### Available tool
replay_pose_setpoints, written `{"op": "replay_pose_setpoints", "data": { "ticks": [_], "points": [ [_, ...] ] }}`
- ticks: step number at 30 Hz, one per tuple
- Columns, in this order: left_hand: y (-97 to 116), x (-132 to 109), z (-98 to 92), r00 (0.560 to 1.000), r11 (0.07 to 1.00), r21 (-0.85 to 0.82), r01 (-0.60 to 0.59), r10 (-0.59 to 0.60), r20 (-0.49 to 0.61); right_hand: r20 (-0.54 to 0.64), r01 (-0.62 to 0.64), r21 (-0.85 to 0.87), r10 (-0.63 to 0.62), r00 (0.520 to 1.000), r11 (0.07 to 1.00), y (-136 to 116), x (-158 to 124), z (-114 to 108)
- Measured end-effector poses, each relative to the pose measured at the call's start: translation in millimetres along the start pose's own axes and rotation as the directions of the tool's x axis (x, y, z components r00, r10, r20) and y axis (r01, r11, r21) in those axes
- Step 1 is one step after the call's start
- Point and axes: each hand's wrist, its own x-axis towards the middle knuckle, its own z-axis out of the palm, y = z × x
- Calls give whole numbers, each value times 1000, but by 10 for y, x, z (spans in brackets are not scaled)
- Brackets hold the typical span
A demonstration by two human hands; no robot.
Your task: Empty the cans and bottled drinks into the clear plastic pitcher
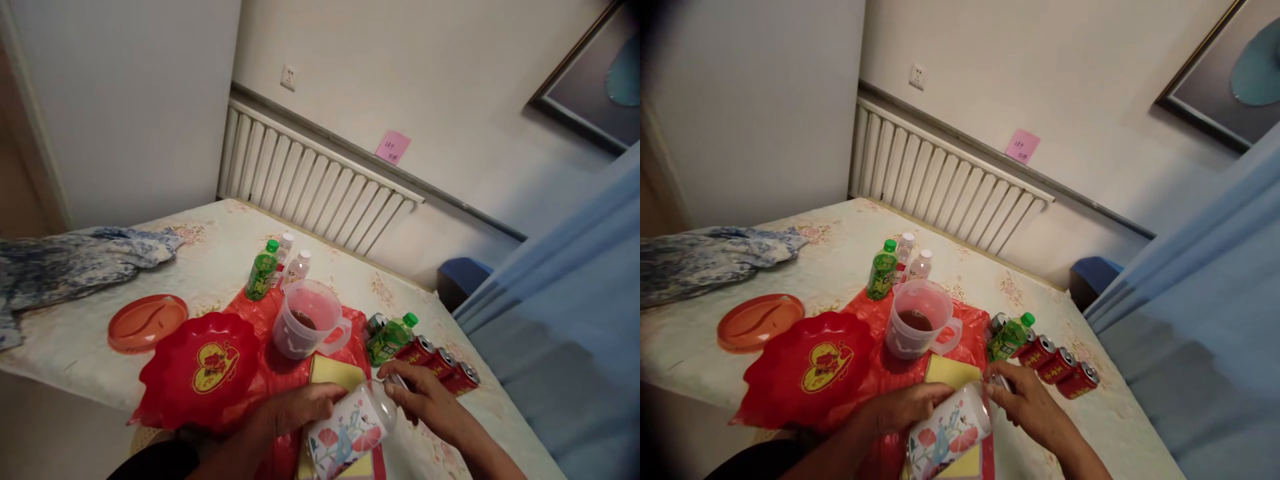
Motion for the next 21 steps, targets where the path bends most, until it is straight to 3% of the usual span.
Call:
{"op": "replay_pose_setpoints", "data": {
  "ticks": [3, 8, 11, 15, 18, 21],
  "points": [
    [-68, 30, -15, 993, 999, -25, -37, 39, 109, -13, 2, -32, -3, 1000, 999, 29, 54, 97],
    [-99, 25, -5, 996, 998, 45, 43, -46, 70, 18, 72, -33, -71, 997, 997, 13, 150, 153],
    [-37, -31, -16, 994, 998, 0, 69, -69, 80, -118, 54, 81, -45, 992, 995, 85, 240, 141],
    [7, -93, -64, 984, 987, 45, 154, -157, 81, -314, 8, 217, 62, 947, 976, 297, 421, 165],
    [12, -127, -79, 982, 982, 61, 177, -181, 54, -315, -11, 144, 56, 947, 990, 523, 563, 294],
    [9, -155, -73, 982, 981, 53, 185, -186, 24, -309, 73, -5, -71, 948, 997, 720, 665, 501]
  ]
}}
